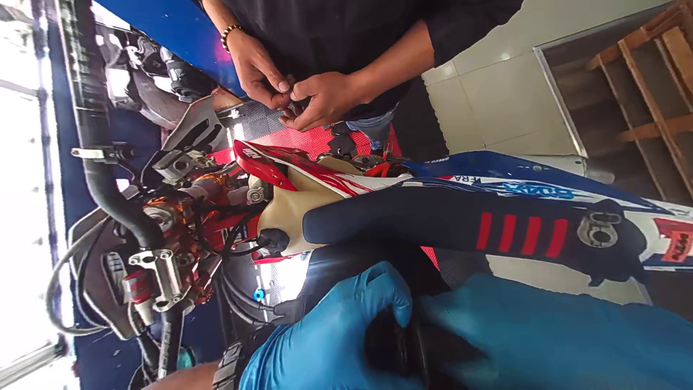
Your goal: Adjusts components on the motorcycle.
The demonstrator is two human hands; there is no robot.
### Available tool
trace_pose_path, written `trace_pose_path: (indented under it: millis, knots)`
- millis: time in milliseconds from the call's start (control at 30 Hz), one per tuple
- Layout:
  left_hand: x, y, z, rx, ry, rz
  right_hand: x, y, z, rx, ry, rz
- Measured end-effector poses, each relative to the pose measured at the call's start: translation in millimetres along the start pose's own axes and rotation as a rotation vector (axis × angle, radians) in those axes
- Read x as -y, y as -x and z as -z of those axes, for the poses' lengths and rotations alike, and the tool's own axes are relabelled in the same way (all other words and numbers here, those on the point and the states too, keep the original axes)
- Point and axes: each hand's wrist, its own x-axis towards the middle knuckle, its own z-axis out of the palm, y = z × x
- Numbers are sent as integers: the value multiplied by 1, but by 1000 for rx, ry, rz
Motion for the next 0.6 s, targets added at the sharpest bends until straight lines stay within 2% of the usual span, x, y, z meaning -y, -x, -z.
trace_pose_path:
  millis: [267, 400, 600]
  knots:
    - [14, -11, -6, 85, 152, -78, -1, 6, -12, -1, -149, -91]
    - [16, -11, -7, 121, 200, -86, 2, 0, -7, 87, -203, -179]
    - [20, -8, -9, 156, 252, -65, -5, 0, -17, 115, -230, -138]
